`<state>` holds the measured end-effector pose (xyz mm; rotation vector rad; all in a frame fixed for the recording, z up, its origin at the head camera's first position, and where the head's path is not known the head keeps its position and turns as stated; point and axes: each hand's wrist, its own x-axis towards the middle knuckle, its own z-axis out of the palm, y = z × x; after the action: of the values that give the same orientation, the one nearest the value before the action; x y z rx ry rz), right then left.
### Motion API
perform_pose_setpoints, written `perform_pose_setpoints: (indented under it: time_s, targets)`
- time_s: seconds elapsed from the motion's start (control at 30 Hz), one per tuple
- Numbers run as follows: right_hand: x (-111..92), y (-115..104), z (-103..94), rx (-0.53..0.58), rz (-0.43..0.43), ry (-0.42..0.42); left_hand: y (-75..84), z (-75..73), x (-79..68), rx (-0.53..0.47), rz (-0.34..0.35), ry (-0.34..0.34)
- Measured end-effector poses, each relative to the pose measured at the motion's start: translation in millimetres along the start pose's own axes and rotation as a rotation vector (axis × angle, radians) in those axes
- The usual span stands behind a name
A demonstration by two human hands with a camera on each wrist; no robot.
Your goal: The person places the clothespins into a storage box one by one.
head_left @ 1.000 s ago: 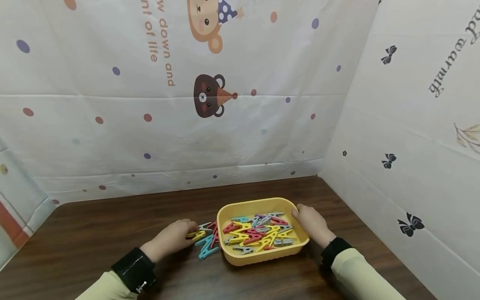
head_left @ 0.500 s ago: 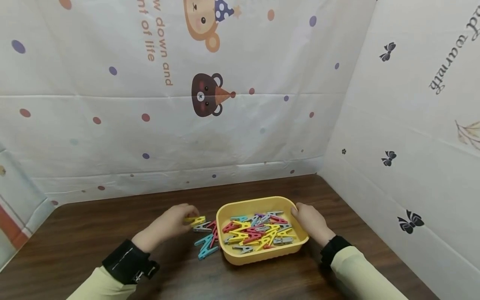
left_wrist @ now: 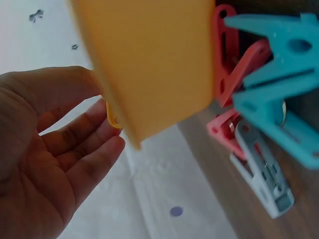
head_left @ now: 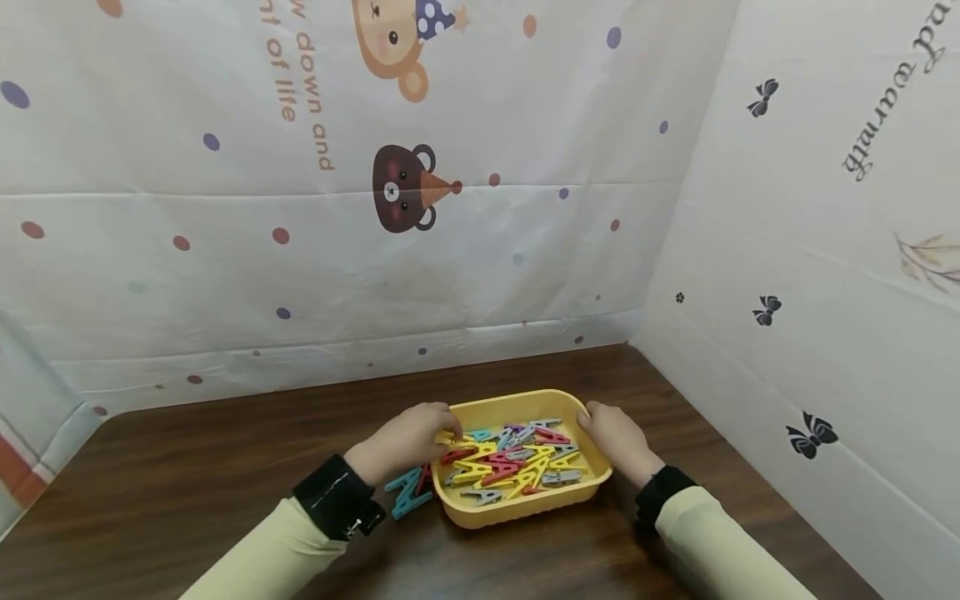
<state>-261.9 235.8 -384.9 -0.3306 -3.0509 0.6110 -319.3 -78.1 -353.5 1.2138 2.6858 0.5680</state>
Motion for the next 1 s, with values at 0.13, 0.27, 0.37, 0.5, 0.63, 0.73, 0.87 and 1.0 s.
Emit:
perform_pose_setpoints:
  time_s: [0.13,0.27,0.37,0.5,0.63,0.73,0.87,1.0]
  targets:
    - [0.0,-2.3,-1.2,-0.006,-0.006,-0.009,1.5,7.9,3.9,0.032,-0.006,-0.023]
    - [-0.9,-2.8,-2.3,-0.010,-0.003,-0.006,4.7,12.2,7.7,0.101,0.015,-0.027]
    - [-1.2,-2.8,-2.2,-0.015,-0.006,0.000,6.4,16.1,10.1,0.135,0.026,-0.021]
    - [-2.1,-2.9,-1.1,-0.009,-0.010,-0.009,5.7,22.9,11.4,0.143,0.050,-0.010]
    - [-3.5,-2.9,-1.0,0.000,-0.004,-0.011,4.0,27.1,12.4,0.149,0.070,0.001]
    - [-3.7,-3.3,-2.3,0.007,0.000,-0.006,4.3,26.7,13.2,0.145,0.066,-0.001]
    - [-3.2,-4.2,-3.6,0.006,0.002,-0.014,5.7,22.4,12.4,0.065,0.023,-0.022]
    - [-2.4,-4.2,-3.8,0.001,0.006,-0.020,6.8,12.6,8.5,-0.007,0.010,-0.007]
